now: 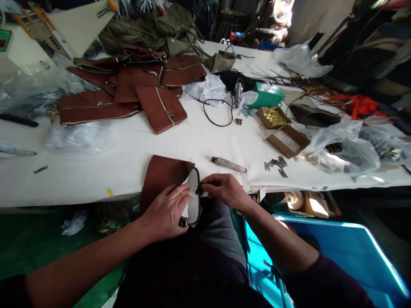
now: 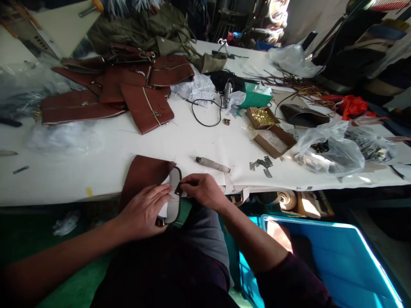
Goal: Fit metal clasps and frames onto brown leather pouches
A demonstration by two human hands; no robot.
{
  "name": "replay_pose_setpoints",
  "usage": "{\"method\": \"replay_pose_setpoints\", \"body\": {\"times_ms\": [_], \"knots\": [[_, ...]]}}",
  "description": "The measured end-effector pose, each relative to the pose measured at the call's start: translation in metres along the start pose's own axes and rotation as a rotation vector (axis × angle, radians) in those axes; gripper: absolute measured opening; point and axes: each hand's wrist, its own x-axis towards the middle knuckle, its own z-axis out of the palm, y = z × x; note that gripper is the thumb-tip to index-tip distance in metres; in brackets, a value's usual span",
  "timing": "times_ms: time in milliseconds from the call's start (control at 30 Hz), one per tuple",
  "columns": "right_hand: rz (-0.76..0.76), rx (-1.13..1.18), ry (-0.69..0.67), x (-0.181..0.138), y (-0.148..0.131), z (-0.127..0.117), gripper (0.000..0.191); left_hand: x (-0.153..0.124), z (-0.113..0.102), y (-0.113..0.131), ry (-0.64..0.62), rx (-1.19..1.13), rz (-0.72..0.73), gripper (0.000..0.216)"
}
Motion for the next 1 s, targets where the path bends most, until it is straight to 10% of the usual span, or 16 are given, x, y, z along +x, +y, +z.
{"method": "replay_pose_setpoints", "body": {"times_ms": [767, 1000], "knots": [[-0.152, -0.68, 0.066, 0.011, 0.006, 0.033, 0.011, 0.0, -0.003, 0.002, -0.052, 0.068, 0.028, 0.068], [-0.308, -0.889, 0.503, 0.031, 0.009, -0.029, 0.034, 0.006, -0.011, 0.005, -0.095, 0.036, 0.008, 0.068]]}}
